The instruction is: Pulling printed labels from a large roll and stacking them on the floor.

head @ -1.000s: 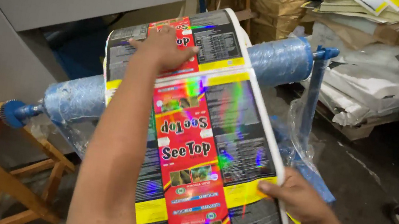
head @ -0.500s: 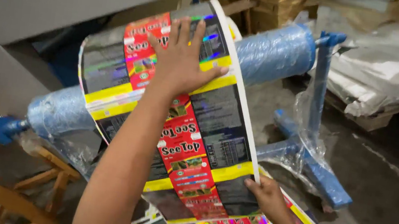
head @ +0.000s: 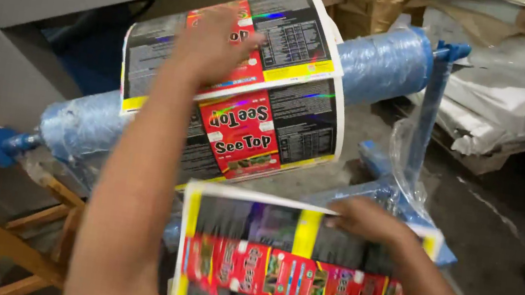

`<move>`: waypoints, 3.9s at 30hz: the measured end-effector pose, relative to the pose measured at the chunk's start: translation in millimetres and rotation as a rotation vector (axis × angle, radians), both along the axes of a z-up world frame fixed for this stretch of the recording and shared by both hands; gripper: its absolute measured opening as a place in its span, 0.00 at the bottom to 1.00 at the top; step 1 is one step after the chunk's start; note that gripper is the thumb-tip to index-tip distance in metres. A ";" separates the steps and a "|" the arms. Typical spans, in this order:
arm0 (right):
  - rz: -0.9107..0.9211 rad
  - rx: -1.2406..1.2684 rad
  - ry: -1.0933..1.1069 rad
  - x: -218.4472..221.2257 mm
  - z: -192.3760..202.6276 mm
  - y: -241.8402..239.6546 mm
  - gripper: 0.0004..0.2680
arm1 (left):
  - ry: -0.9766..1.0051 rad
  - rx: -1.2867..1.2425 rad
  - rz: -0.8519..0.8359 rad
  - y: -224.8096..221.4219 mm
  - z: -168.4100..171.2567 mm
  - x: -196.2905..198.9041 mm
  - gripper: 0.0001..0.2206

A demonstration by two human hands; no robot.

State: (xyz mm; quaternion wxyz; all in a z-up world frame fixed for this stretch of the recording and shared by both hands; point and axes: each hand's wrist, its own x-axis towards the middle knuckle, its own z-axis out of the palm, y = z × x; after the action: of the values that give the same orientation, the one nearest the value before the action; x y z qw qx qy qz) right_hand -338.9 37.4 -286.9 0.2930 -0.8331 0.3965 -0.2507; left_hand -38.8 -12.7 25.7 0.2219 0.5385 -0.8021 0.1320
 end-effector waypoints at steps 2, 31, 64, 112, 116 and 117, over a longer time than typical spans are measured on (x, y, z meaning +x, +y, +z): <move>0.173 -0.016 0.354 38.8 4.6 -30.6 0.10 | 0.029 0.009 0.186 9.0 9.5 32.5 0.39; -0.253 0.383 -1.563 49.0 -49.3 21.4 0.03 | -0.146 -0.391 0.278 76.9 -84.8 34.8 0.40; 0.102 0.465 -1.089 -34.7 88.7 131.7 0.08 | 0.031 0.253 0.343 18.9 34.8 -9.6 0.44; 0.020 0.124 -1.098 97.9 38.7 -2.5 0.14 | 0.015 -0.302 0.325 11.9 -26.3 68.0 0.38; 0.287 0.376 -1.628 72.1 120.9 14.5 0.17 | -0.031 -0.484 0.312 34.8 -65.7 63.3 0.38; 0.297 0.373 -1.626 72.0 120.6 11.2 0.17 | -0.032 -0.492 0.317 49.2 -77.2 58.5 0.38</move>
State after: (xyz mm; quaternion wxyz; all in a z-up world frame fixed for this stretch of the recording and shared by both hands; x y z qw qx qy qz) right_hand -267.0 48.6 -166.3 0.6495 -0.3751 -0.0163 -0.6612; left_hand 19.7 36.5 -51.5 0.3097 0.5849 -0.6554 0.3638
